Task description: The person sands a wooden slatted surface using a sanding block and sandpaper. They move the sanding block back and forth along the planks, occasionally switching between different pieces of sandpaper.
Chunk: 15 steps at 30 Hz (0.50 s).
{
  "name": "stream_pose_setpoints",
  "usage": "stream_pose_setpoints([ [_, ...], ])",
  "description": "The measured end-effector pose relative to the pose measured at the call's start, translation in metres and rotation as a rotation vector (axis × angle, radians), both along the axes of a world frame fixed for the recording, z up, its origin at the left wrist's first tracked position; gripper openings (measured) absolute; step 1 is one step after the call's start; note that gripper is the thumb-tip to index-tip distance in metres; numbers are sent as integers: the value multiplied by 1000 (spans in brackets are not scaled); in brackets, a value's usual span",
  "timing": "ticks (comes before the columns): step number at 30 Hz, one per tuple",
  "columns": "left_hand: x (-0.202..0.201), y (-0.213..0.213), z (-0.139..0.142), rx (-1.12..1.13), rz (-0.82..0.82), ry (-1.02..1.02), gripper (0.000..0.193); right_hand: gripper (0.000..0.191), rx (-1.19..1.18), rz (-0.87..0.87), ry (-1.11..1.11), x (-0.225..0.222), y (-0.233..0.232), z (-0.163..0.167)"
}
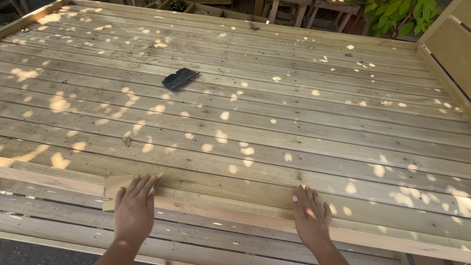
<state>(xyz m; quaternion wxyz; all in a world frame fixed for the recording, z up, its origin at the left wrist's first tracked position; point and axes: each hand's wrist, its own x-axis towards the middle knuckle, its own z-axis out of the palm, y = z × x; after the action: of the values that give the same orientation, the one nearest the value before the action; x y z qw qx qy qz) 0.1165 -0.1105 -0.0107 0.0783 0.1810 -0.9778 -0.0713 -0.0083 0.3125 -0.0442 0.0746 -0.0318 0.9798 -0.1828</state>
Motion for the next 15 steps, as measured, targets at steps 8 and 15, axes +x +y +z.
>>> stream_pose_setpoints([
  [8,-42,235,-55,273,-764,6,53,71,-541,-317,-384,-4,13,35],
  [15,-11,-16,-7,161,29,6,49,67,-591,-271,-360,10,1,63],
])
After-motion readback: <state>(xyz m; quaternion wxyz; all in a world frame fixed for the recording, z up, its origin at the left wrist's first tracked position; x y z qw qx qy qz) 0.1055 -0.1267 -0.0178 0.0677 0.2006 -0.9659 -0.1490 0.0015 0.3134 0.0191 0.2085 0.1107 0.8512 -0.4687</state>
